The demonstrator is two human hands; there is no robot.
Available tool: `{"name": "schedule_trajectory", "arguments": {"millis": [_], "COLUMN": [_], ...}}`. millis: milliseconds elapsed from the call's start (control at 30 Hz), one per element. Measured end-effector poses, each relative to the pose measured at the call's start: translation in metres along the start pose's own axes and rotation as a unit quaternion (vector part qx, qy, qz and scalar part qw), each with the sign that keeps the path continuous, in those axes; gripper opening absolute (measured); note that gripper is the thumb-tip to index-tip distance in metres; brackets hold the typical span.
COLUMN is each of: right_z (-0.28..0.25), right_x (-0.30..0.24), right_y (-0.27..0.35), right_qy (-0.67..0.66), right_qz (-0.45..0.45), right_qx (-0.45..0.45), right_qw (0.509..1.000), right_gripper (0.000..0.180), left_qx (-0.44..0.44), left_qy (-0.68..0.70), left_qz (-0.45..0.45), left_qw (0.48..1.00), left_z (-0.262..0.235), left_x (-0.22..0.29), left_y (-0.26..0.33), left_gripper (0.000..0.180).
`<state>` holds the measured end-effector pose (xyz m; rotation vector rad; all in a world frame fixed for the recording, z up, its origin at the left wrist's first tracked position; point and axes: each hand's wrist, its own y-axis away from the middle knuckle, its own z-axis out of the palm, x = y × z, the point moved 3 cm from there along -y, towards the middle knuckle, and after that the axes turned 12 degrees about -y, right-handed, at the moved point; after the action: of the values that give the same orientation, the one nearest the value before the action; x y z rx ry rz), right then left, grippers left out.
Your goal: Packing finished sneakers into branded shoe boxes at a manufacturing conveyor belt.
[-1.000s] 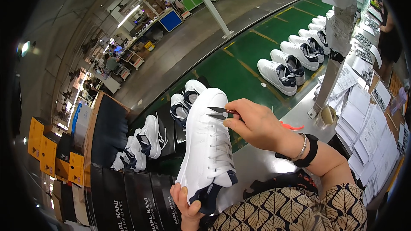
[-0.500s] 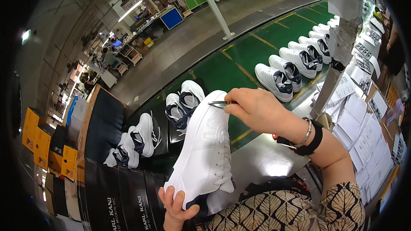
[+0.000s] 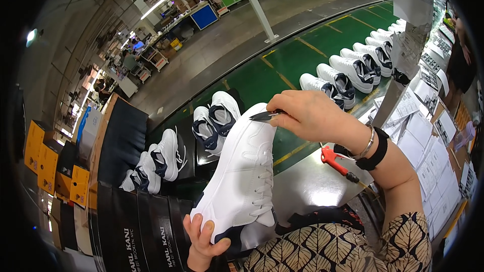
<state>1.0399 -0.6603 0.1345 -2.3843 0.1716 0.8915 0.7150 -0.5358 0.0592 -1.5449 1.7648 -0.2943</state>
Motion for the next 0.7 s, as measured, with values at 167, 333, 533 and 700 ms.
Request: {"name": "schedule_trajectory", "arguments": {"millis": [167, 333, 533, 700], "right_z": [-0.005, -0.005, -0.006, -0.014], "right_x": [0.005, 0.019, 0.017, 0.018], "right_y": [0.0, 0.0, 0.004, 0.005], "right_qy": [0.008, -0.17, -0.148, -0.174], "right_qz": [-0.034, 0.086, 0.076, 0.149], "right_qx": [-0.012, 0.032, 0.0, 0.072], "right_qw": [0.999, 0.981, 0.986, 0.971], "right_gripper": [0.02, 0.021, 0.023, 0.021], "left_qx": [-0.001, -0.001, 0.002, 0.009], "left_qy": [0.004, 0.006, -0.001, 0.055], "left_qz": [-0.002, -0.013, -0.008, -0.064], "left_qw": [1.0, 1.0, 1.0, 0.996], "left_z": [0.002, 0.005, 0.009, 0.016], "left_x": [0.004, 0.009, 0.009, 0.006], "left_y": [-0.002, -0.002, -0.008, -0.01], "left_gripper": [0.037, 0.037, 0.036, 0.041]}}
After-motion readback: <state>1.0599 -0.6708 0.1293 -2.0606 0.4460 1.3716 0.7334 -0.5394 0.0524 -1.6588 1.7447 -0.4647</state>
